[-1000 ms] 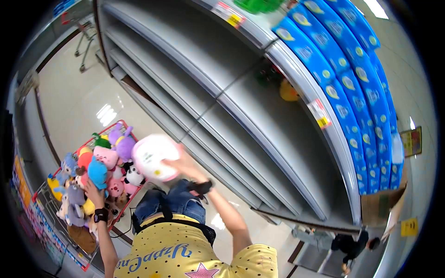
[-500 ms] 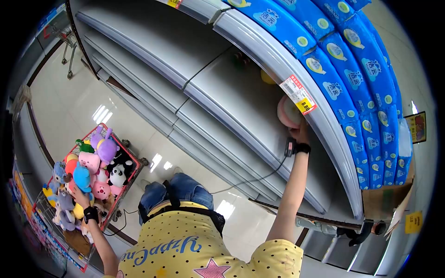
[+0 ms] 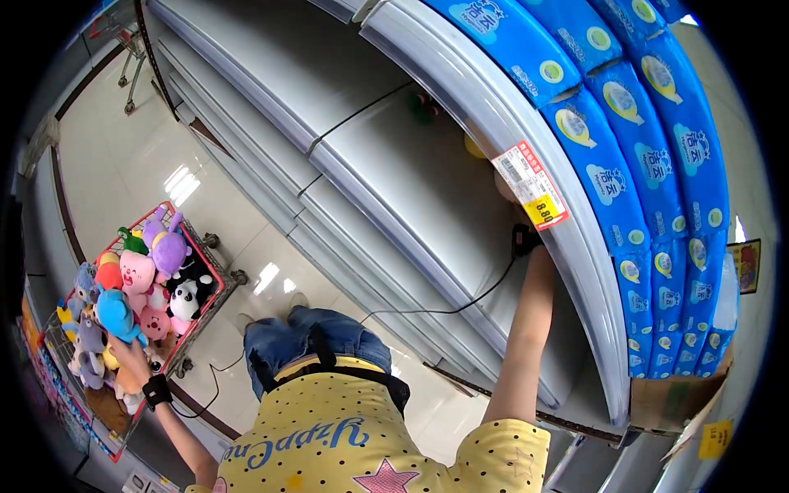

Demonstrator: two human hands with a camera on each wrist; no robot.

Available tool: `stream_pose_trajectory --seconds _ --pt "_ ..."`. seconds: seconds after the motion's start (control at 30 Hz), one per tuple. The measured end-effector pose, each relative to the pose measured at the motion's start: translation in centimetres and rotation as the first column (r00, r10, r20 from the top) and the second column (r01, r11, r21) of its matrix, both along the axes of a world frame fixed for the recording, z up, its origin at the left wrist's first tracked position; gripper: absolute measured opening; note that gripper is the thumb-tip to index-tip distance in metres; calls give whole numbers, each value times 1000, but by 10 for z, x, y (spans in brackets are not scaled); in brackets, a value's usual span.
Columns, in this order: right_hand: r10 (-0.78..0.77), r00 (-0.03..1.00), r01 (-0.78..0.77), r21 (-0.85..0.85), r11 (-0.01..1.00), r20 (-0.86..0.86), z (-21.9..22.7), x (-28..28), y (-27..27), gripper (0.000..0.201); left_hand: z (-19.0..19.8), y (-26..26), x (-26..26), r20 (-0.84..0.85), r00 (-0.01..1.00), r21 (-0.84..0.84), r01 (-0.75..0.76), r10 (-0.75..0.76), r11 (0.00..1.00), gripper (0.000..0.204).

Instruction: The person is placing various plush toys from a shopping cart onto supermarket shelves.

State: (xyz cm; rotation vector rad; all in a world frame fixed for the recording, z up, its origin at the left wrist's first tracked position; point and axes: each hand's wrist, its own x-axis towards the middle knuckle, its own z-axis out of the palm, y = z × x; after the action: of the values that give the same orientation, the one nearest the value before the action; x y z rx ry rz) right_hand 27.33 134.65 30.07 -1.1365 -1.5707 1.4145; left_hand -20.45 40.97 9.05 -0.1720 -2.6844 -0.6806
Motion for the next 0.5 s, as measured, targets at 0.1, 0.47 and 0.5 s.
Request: stream_pose_trajectory --seconds 0.1,0.47,0.5 --pt "10 1000 -10 45 999 -14 -2 6 -10 46 14 5 3 14 1000 -15 16 -16 1000 56" --pt "-67 982 33 191 981 177 11 2 -75 42 33 -5 -12 -19 999 -8 51 -51 999 51" --pt "-88 974 37 235 971 209 8 -4 -68 41 38 -7 -12 18 999 -2 51 -51 999 51"
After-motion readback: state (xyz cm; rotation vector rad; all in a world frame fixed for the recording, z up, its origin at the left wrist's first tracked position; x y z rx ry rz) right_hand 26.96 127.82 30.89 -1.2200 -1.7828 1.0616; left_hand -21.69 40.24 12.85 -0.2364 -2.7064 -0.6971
